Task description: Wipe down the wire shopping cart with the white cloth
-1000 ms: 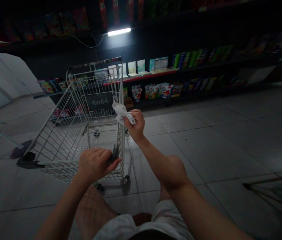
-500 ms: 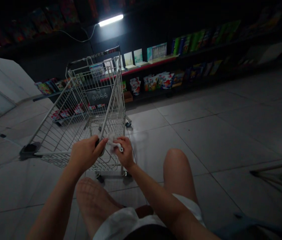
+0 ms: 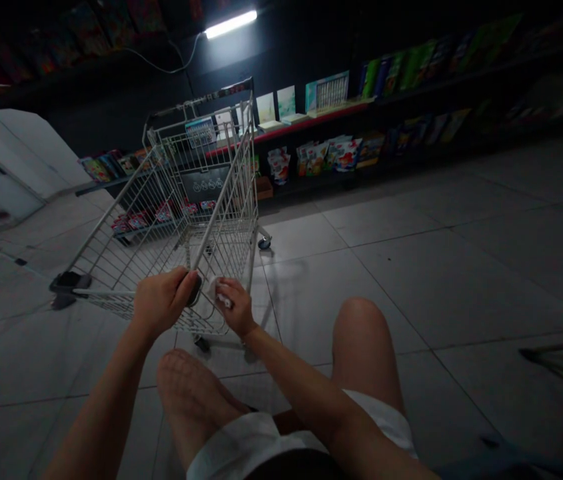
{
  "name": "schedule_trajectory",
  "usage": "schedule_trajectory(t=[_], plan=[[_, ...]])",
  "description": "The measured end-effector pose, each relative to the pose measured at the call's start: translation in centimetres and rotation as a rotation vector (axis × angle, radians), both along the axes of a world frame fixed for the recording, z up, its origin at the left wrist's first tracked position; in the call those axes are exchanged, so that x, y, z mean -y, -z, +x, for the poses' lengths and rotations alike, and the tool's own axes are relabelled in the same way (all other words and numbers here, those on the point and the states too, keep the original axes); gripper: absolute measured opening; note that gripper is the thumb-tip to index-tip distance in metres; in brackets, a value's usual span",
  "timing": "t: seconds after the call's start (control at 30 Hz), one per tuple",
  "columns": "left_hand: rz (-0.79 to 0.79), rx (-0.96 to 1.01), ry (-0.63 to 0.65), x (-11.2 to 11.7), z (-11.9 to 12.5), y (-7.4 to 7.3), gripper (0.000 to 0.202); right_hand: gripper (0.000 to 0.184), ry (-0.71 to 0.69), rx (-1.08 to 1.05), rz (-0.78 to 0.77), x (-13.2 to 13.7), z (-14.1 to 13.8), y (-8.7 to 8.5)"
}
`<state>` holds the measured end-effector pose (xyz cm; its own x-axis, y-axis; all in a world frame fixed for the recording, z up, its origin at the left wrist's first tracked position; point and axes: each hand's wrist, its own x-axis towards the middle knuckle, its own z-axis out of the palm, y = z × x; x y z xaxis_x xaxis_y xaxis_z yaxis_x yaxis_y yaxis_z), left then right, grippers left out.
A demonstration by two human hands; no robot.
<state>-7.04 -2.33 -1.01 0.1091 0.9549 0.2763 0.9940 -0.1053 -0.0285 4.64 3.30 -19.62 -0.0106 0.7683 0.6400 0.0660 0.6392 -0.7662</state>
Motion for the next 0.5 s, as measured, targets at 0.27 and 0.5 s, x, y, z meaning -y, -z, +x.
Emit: schedule_trajectory(t=[0.27,0.5], plan=[[-0.001,-0.044,0.045,-0.1,0.0,0.2,0.047,0.031,0.157,-0.368,-0.036,-4.2,-2.3,-5.6],[0.053,-0.087,0.066,0.0,-0.4,0.7,0.041,0.037,0.12,-0.203,0.318,-1.0,-2.5,-2.8]])
